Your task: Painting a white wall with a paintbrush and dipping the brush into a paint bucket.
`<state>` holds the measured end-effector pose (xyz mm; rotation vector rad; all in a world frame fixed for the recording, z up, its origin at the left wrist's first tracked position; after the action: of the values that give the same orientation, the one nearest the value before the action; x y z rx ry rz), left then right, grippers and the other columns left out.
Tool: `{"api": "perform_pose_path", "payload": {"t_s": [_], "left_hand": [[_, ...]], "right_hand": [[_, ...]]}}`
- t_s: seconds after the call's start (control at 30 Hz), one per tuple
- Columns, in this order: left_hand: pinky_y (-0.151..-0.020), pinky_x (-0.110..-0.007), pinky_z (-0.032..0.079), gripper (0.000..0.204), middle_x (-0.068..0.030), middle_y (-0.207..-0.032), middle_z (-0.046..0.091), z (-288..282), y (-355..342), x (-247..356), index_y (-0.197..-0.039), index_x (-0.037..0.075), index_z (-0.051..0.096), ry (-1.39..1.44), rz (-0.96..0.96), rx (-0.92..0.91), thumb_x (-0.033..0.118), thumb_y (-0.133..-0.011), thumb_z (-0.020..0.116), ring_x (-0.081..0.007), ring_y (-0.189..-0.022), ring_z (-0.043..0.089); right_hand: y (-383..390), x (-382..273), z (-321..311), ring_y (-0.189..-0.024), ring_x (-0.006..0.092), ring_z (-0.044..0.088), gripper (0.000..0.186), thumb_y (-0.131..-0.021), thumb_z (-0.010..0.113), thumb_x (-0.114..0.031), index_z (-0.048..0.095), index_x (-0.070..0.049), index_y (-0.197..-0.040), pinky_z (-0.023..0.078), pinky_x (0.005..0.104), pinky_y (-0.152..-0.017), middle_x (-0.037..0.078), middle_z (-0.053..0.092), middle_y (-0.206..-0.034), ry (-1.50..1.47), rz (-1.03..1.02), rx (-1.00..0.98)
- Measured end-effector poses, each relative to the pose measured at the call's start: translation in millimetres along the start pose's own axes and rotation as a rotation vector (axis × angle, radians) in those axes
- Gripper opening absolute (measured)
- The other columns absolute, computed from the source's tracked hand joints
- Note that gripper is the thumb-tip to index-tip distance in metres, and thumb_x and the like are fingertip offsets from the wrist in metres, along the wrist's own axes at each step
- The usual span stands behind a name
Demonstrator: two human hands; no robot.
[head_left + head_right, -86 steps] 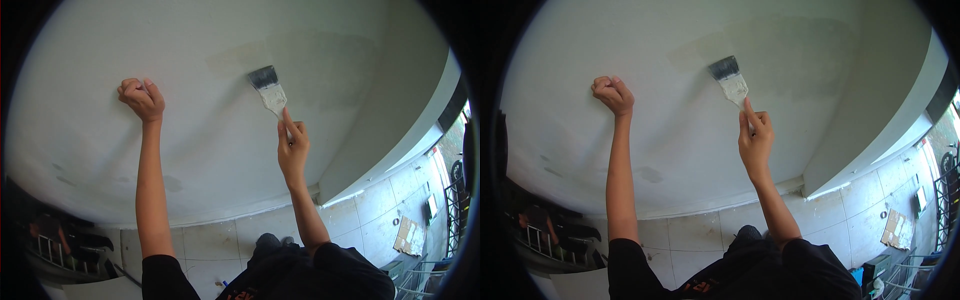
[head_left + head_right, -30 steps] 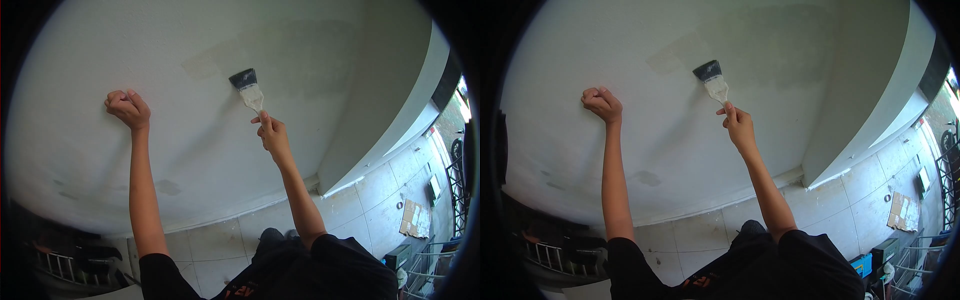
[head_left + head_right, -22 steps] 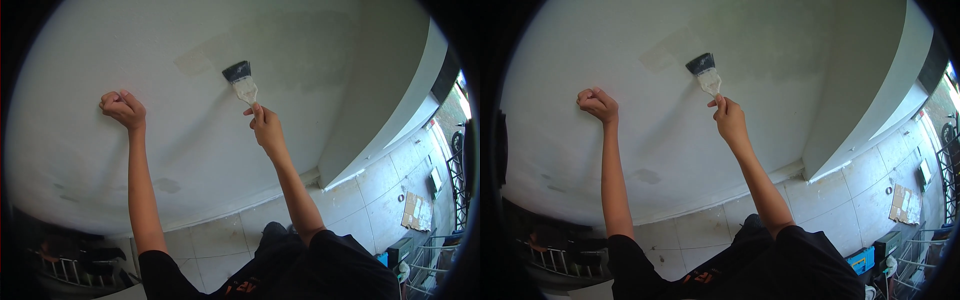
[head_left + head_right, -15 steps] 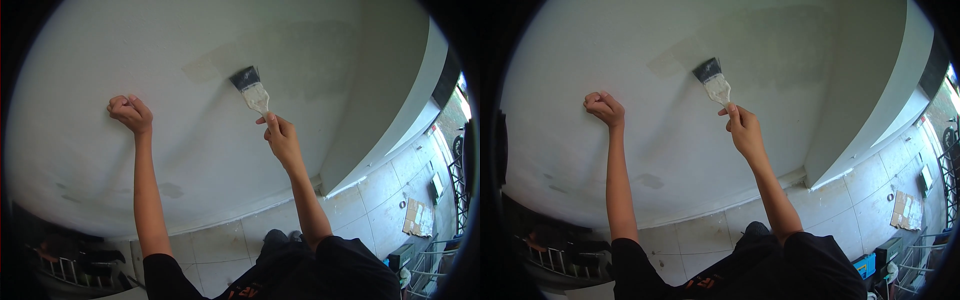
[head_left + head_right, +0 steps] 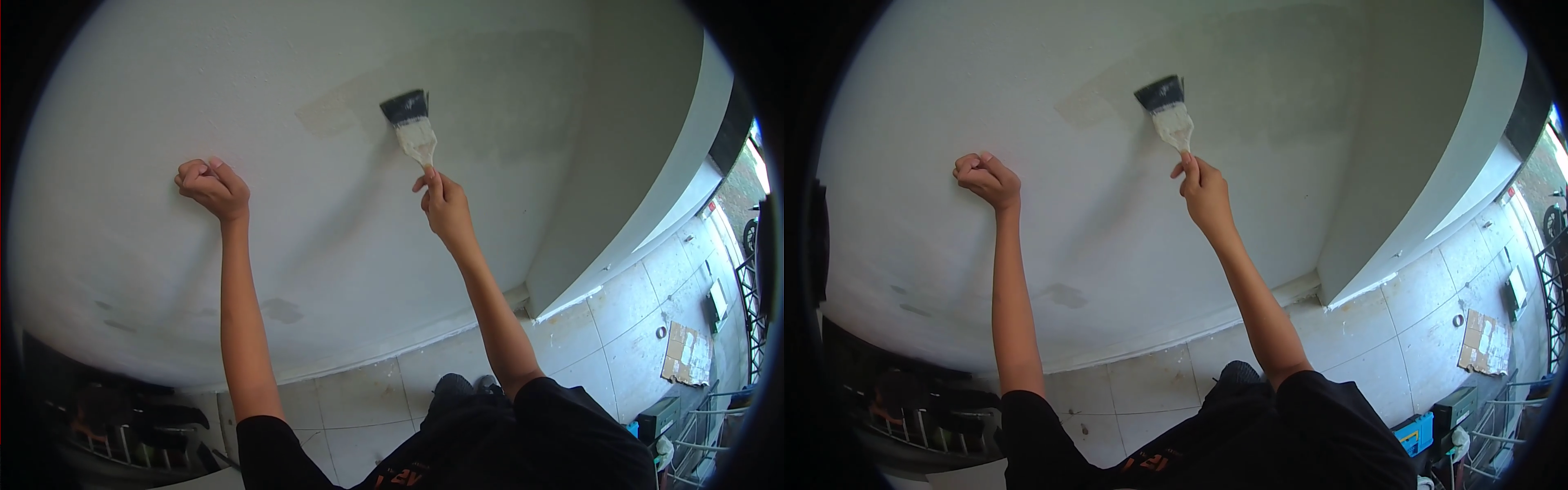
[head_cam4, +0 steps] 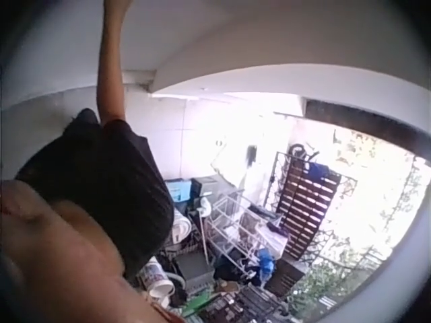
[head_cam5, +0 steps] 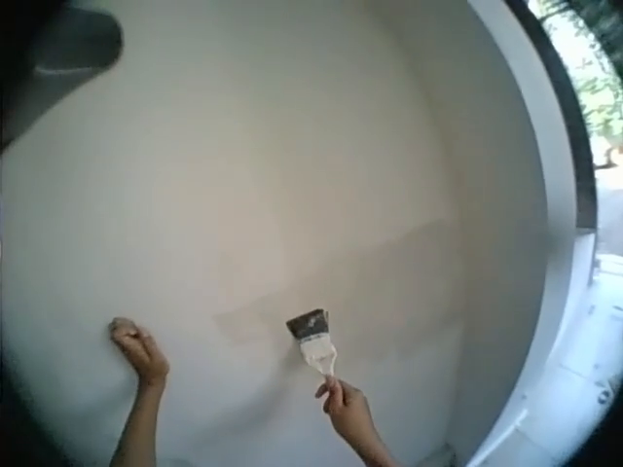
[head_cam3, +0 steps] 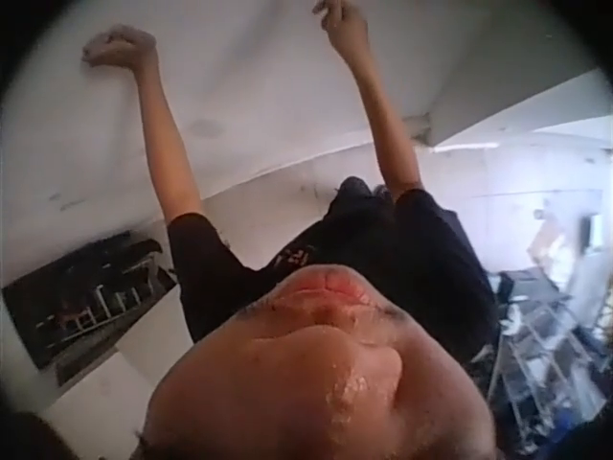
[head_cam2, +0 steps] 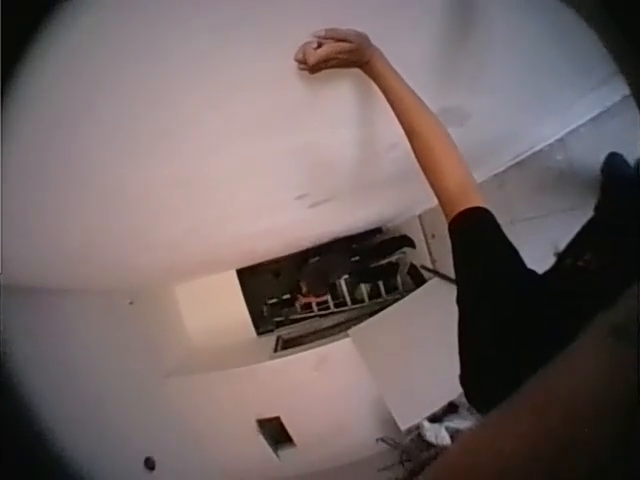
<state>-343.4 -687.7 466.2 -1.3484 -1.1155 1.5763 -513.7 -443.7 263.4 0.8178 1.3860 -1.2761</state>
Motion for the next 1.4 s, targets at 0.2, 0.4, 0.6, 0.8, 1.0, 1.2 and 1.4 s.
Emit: {"api": "perform_pose_path", "payload": {"t_s": [0.2, 0.4, 0.6, 0.8, 1.0, 1.2, 1.4], "left_hand": [[-0.071, -0.035, 0.027, 0.018, -0.007, -0.082, 0.039, 0.8, 1.4, 3.1, -0.086, 0.009, 0.028, -0.008, 0.005, -0.002, 0.006, -0.082, 0.046, -0.0213, -0.075, 0.035], [-0.07, -0.035, 0.025, 0.018, -0.0044, -0.08, 0.038, 4.1, 6.5, -2.1, -0.087, 0.012, 0.029, -0.002, 0.008, 0.004, 0.012, -0.082, 0.046, -0.0205, -0.075, 0.035], [-0.07, -0.036, 0.026, 0.017, -0.0046, -0.079, 0.037, 3.8, 3.1, -0.5, -0.087, 0.011, 0.029, -0.004, -0.004, 0.012, 0.012, -0.082, 0.046, -0.0206, -0.075, 0.035], [-0.07, -0.036, 0.026, 0.017, -0.0043, -0.079, 0.037, 2.3, 4.3, -2.9, -0.087, 0.011, 0.029, -0.001, 0.008, 0.003, 0.012, -0.082, 0.046, -0.0205, -0.074, 0.035], [-0.07, -0.036, 0.026, 0.018, -0.0044, -0.079, 0.037, 2.5, 3.9, 1.6, -0.087, 0.011, 0.029, -0.022, 0.018, 0.009, 0.012, -0.082, 0.046, -0.0206, -0.074, 0.035], [-0.07, -0.036, 0.026, 0.018, -0.0047, -0.08, 0.038, 5.9, 5.2, -0.2, -0.087, 0.011, 0.029, -0.014, -0.004, 0.002, 0.011, -0.082, 0.046, -0.0208, -0.074, 0.035], [-0.069, -0.036, 0.026, 0.019, -0.0045, -0.08, 0.038, 7.7, 7.9, -2.4, -0.087, 0.012, 0.029, -0.023, -0.014, -0.002, 0.011, -0.081, 0.047, -0.0209, -0.075, 0.035]], "right_hand": [[20.8, 14.3, -8.0, -0.041, 0.0052, 0.029, 0.048, -0.096, 0.037, -0.039, 0.055, -0.002, -0.071, 0.024, 0.0241, -0.04, -0.003, 0.035, -0.046, -0.083, 0.057, -0.084], [-1.0, -57.8, -0.9, -0.044, 0.006, 0.033, 0.049, -0.097, 0.036, -0.039, 0.055, -0.003, -0.07, 0.028, 0.0254, -0.044, -0.002, 0.036, -0.046, -0.155, -0.073, -0.149], [-9.1, 8.1, 3.2, -0.044, 0.006, 0.034, 0.044, -0.097, 0.036, -0.036, 0.055, -0.001, -0.076, 0.03, 0.0253, -0.045, -0.002, 0.035, -0.047, -0.104, 0.078, -0.118], [25.5, -5.4, -24.9, -0.051, 0.0073, 0.031, 0.039, -0.096, 0.038, -0.033, 0.062, -0.003, -0.098, 0.03, 0.0244, -0.048, -0.001, 0.038, -0.055, 0.002, -0.073, 0.099], [11.2, -56.9, -35.7, -0.053, 0.0105, 0.036, 0.031, -0.094, 0.048, -0.026, 0.061, -0.007, -0.113, 0.034, 0.0262, -0.051, 0.004, 0.044, -0.059, 0.082, -0.223, 0.201], [16.3, -33.0, -31.9, -0.053, 0.0098, 0.037, 0.03, -0.092, 0.051, -0.026, 0.062, -0.007, -0.113, 0.032, 0.0259, -0.05, 0.005, 0.045, -0.058, 0.159, -0.144, 0.19], [34.7, -35.3, -44.8, -0.053, 0.012, 0.04, 0.027, -0.09, 0.055, -0.021, 0.062, -0.011, -0.113, 0.035, 0.0271, -0.05, 0.005, 0.049, -0.061, 0.247, -0.188, 0.24]]}}
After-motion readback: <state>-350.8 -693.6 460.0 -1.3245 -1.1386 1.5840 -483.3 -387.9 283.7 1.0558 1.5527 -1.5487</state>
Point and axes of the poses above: each hand's wrist, its own y-axis away from the middle knuckle, its own z-axis out of the palm, x = y × z, the point moved 10 cm from there along -y, towards the middle knuckle
